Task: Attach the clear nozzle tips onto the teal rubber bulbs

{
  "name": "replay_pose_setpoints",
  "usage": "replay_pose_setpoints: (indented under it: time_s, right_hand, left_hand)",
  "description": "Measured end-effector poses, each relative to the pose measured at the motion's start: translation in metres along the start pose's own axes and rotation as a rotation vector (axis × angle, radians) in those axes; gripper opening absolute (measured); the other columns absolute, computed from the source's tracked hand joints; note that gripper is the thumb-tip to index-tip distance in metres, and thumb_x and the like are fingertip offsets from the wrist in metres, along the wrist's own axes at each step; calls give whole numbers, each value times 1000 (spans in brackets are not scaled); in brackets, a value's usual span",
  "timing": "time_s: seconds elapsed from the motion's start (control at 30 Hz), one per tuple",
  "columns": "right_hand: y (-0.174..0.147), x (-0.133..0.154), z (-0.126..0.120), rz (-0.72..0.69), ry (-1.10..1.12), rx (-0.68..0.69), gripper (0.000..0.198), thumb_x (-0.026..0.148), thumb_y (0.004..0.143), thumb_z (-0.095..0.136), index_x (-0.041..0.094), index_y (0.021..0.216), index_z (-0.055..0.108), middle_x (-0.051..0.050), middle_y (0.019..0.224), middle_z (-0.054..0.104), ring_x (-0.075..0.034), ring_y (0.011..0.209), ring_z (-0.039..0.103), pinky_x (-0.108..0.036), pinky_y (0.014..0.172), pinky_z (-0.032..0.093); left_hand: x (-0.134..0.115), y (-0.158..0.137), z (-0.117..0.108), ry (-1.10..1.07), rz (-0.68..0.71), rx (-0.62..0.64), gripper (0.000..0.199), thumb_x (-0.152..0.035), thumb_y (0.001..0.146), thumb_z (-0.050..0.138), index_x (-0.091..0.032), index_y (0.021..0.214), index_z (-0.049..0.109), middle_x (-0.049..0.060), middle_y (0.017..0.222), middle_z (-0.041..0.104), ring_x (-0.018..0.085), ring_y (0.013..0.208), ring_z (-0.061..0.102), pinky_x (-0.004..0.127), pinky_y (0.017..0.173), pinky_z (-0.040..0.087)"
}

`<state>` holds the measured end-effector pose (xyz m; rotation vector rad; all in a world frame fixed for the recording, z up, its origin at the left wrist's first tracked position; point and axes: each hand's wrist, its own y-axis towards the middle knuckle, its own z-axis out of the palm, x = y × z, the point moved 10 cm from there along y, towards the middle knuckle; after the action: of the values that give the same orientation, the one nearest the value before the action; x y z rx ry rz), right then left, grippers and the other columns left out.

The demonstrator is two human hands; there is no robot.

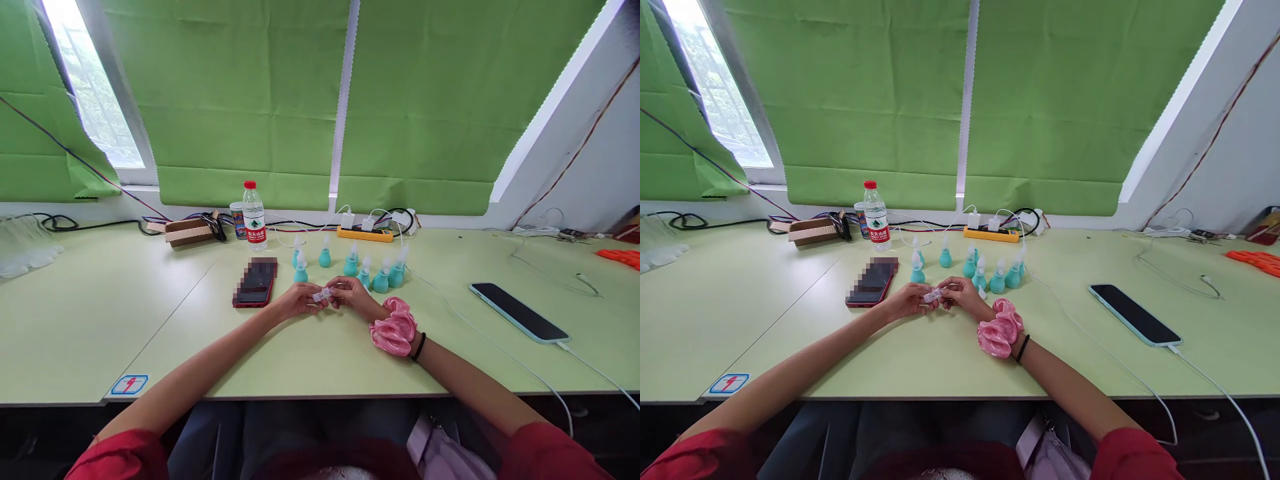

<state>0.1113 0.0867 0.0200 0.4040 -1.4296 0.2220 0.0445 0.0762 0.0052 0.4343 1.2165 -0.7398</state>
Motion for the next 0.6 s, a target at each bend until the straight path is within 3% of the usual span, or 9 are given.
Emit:
replay_pose_setpoints:
  time_s: [0.13, 0.27, 0.37, 0.5, 0.6]
  right_hand:
    - [1, 8, -3, -59, -103, -50, 24, 33, 60, 63, 15, 76, 56, 1, 54, 57, -9, 45, 51, -23, 44, 42]
    - [-11, 39, -14, -266, -332, -256, 20, 33, 64, 58, 16, 74, 54, 1, 53, 54, -10, 44, 49, -24, 45, 42]
    - [-30, 81, -13, -482, -618, -391, 14, 30, 68, 54, 17, 74, 55, -2, 62, 56, -12, 54, 51, -25, 53, 44]
    - [-38, 146, -11, -718, -1029, -462, 11, 25, 71, 50, 16, 76, 55, -4, 67, 56, -12, 58, 51, -26, 61, 42]
    - [-19, 188, -39, -725, -1242, -575, 15, 21, 71, 48, 15, 82, 56, -5, 74, 58, -12, 61, 51, -26, 65, 40]
  left_hand:
    - [-2, 2, -6, -13, 23, -47, 20, -21, 72, 55, -7, 86, 57, 10, 74, 59, 13, 66, 56, 22, 55, 45]
    - [-5, 2, -13, -24, 53, -109, 24, -20, 67, 61, -9, 88, 55, 9, 74, 59, 15, 67, 57, 26, 59, 46]
    - [-5, 1, -12, -2, 59, -117, 23, -19, 62, 66, -10, 79, 54, 6, 71, 59, 13, 65, 58, 25, 59, 46]
    - [-5, 0, -12, 24, 77, -128, 25, -19, 57, 70, -11, 68, 49, 3, 68, 58, 14, 65, 58, 25, 59, 46]
    - [-5, 1, -13, 46, 78, -135, 27, -22, 55, 71, -11, 67, 49, 3, 67, 58, 13, 66, 58, 25, 59, 46]
